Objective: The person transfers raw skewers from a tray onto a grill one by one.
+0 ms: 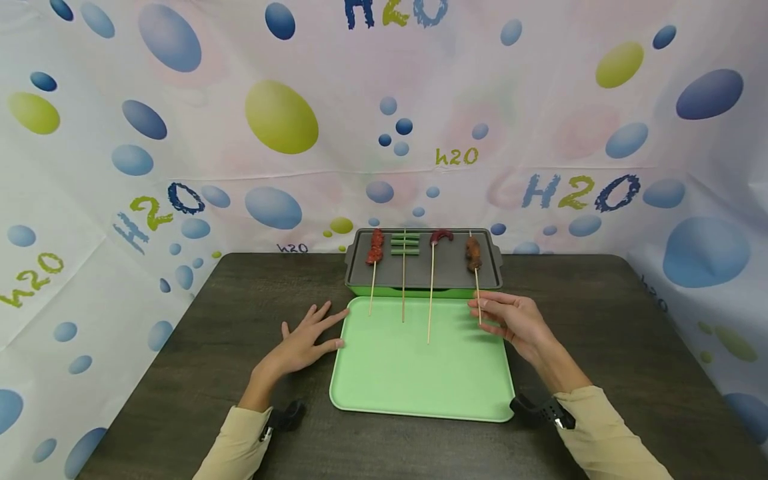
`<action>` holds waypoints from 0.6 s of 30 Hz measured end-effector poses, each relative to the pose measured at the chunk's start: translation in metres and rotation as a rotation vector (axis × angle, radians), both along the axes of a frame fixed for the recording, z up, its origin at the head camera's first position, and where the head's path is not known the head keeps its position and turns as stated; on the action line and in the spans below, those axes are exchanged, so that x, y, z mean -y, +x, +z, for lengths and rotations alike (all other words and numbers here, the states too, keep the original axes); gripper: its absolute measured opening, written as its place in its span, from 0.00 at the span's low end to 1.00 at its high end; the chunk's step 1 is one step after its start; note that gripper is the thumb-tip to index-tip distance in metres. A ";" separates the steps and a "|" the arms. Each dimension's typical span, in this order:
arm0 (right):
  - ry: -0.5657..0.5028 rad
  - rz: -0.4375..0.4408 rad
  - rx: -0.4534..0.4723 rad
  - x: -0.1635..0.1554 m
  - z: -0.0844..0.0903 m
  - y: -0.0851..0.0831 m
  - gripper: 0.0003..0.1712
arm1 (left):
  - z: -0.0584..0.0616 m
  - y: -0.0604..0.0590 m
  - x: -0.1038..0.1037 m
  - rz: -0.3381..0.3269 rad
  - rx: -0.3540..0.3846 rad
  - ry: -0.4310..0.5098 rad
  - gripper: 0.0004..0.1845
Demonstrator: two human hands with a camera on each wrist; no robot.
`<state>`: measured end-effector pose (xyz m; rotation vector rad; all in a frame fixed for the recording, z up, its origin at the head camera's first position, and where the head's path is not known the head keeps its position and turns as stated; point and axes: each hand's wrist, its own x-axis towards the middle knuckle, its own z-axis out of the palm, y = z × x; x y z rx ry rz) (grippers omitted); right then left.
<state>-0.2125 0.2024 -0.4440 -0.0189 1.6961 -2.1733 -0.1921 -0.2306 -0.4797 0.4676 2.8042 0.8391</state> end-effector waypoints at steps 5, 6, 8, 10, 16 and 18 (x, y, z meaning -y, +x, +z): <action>0.008 -0.002 0.016 -0.004 0.001 -0.006 0.14 | 0.000 0.000 -0.001 0.001 -0.003 0.001 0.35; 0.010 -0.002 0.019 -0.004 0.001 -0.007 0.14 | 0.000 0.000 -0.001 0.001 -0.002 0.000 0.34; 0.009 -0.001 0.024 -0.006 0.001 -0.008 0.15 | 0.000 0.000 -0.001 0.002 -0.001 -0.002 0.35; -0.002 0.003 0.031 -0.006 0.000 -0.009 0.15 | 0.000 -0.001 -0.001 0.001 -0.001 -0.005 0.35; -0.016 0.016 0.032 -0.007 -0.002 -0.008 0.14 | 0.001 0.000 -0.001 0.001 0.003 -0.010 0.35; 0.003 0.023 0.020 -0.007 -0.003 -0.007 0.17 | 0.001 0.001 0.000 0.003 0.005 -0.011 0.35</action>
